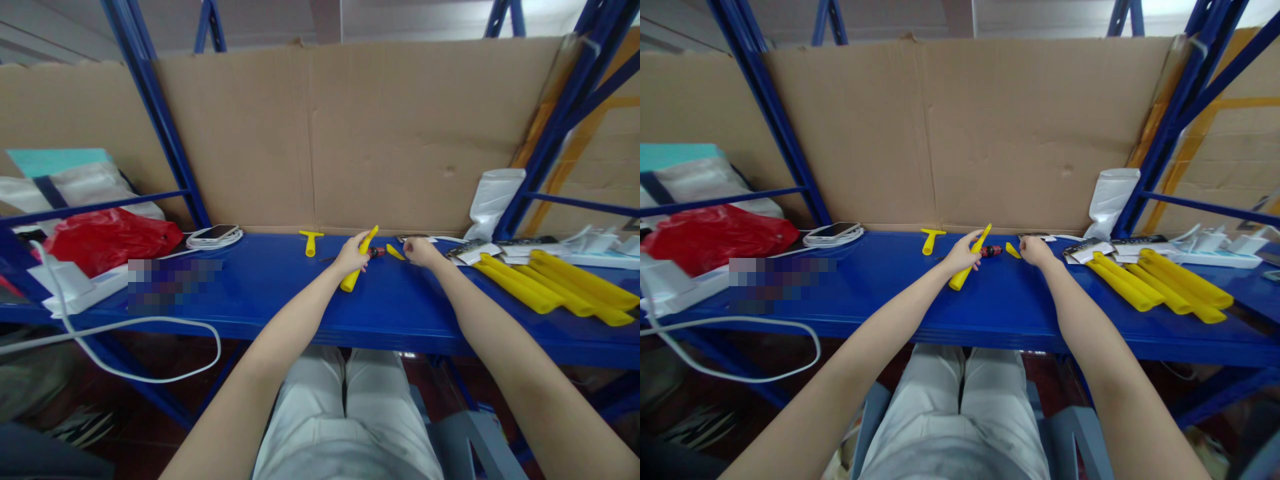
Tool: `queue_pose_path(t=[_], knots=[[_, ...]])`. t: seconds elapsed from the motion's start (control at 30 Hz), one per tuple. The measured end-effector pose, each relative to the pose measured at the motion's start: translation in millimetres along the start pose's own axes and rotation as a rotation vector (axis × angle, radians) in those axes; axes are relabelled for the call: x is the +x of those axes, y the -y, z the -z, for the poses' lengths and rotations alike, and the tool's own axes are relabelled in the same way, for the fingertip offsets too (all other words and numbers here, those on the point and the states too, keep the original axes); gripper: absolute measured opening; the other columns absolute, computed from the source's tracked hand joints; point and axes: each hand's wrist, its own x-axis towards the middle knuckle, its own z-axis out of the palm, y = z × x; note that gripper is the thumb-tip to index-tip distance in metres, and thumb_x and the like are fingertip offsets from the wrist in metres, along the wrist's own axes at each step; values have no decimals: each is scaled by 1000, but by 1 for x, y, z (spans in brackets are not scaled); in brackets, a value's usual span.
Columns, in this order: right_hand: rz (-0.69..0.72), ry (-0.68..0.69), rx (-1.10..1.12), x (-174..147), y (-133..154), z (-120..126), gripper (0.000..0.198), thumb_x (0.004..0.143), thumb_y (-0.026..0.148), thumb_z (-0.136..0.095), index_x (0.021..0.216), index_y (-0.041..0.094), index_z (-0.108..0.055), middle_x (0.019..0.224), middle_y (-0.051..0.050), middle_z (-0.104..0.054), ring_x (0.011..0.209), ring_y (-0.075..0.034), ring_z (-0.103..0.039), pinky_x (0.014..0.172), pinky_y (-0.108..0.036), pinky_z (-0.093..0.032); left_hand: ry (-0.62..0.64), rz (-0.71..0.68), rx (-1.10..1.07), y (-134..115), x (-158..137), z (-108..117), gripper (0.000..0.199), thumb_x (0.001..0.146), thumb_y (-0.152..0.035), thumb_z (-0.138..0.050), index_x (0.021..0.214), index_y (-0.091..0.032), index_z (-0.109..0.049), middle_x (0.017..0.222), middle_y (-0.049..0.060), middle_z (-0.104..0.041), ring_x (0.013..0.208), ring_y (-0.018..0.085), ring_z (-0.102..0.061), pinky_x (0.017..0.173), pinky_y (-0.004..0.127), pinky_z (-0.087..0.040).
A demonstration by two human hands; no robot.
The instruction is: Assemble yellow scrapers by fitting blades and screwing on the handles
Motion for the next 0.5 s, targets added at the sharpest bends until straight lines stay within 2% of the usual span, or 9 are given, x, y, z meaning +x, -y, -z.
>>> queue_pose_path(t=[0.2, 0.33, 0.5], knots=[[109, -256, 569, 0, 19, 3, 6, 70, 19, -56, 74, 19, -51, 73, -2, -61, 68, -13, -58, 67, -27, -47, 82, 47, -270, -6, 3, -1, 77, 68, 5, -49, 138, -23, -33, 131, 16, -45, 49, 2, -57, 47, 19, -50], [153, -268, 825, -4, 37, 9, 14, 72, 27, -58, 75, 20, -47, 77, -3, -60, 73, -14, -58, 72, -29, -48, 171, 50, -424, -8, 4, 0, 77, 68, 6, -50, 137, -22, -33, 114, 12, -57, 50, 5, -58, 51, 22, -51], [159, -243, 913, -7, 43, 12, 20, 71, 32, -61, 74, 20, -45, 78, -3, -60, 75, -14, -57, 77, -31, -48, 261, 74, -502, -7, 4, -1, 78, 66, 8, -51, 137, -19, -32, 91, 5, -63, 49, 7, -58, 52, 25, -51]])
